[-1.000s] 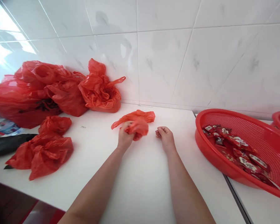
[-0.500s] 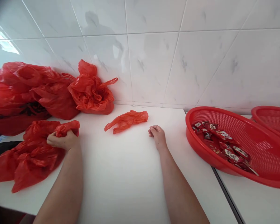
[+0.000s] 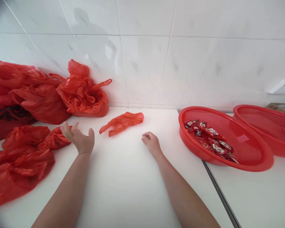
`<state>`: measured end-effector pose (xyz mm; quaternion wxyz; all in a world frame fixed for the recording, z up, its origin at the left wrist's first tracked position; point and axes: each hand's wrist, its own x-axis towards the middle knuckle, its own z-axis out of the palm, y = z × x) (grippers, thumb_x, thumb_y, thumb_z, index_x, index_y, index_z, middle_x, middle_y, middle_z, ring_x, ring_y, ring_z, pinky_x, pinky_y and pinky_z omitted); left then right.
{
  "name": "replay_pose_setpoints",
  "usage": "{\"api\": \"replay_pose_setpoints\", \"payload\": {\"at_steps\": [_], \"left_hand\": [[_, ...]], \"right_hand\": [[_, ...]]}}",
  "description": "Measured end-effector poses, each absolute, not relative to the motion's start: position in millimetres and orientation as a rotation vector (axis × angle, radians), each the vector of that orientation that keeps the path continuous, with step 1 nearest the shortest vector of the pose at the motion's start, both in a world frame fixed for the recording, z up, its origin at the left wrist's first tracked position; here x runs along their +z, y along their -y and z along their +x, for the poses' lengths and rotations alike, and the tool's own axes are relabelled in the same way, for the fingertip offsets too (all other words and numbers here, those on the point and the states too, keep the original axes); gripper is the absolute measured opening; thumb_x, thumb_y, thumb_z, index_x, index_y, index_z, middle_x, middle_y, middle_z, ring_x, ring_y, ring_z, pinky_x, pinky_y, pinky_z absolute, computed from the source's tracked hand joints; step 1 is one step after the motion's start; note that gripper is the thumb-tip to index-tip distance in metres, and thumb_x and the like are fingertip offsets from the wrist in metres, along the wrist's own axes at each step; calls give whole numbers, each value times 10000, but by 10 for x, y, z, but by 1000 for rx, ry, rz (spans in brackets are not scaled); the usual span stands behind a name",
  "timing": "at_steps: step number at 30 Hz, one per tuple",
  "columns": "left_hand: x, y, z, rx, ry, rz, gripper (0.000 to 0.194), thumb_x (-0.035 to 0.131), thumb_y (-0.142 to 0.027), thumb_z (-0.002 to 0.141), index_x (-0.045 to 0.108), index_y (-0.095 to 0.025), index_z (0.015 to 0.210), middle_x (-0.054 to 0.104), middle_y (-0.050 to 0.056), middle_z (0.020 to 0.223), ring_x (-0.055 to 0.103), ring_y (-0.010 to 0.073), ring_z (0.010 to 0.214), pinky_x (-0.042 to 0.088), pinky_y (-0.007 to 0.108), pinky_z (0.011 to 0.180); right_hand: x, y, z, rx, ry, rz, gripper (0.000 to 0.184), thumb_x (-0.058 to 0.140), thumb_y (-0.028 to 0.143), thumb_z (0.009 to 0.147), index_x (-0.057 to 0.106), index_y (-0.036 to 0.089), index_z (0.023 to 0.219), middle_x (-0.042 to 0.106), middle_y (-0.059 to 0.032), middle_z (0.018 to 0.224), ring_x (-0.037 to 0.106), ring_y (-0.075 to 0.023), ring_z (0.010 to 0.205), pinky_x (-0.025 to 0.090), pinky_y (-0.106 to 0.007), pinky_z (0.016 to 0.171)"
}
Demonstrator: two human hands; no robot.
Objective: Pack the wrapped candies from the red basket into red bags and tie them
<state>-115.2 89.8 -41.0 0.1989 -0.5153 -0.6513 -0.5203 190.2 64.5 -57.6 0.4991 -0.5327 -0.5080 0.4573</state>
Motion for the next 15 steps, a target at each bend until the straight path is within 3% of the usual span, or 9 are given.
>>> {"api": "replay_pose_setpoints", "payload": {"at_steps": [5,12,15], "left_hand": [[-474,-870,-552,-1418,1498,-1895,507,607,-270,762,451,-153,1230,214,185,1457,136,342,1374,178,521,1093],[-545,-733,112,-1356,1466,-2168,460,534,-253,818,424,-174,1257,206,172,1475,128,326,1386,203,530,1076],[-560,-758,160,-1314,1619,-2172,461,523,-266,823,421,-174,1263,190,167,1485,111,322,1391,193,532,1077]], "right_hand": [[-309,-34,2139,1169,1453,-1371,136,606,307,708,638,191,770,568,23,647,497,-117,589,380,-252,568],[639,99,3397,301,1258,-1761,241,584,424,758,634,242,908,647,-41,827,577,-176,673,416,-318,628],[776,-223,4029,54,1344,-1963,63,661,301,688,646,242,702,644,-75,756,550,-204,683,355,-363,646]]}}
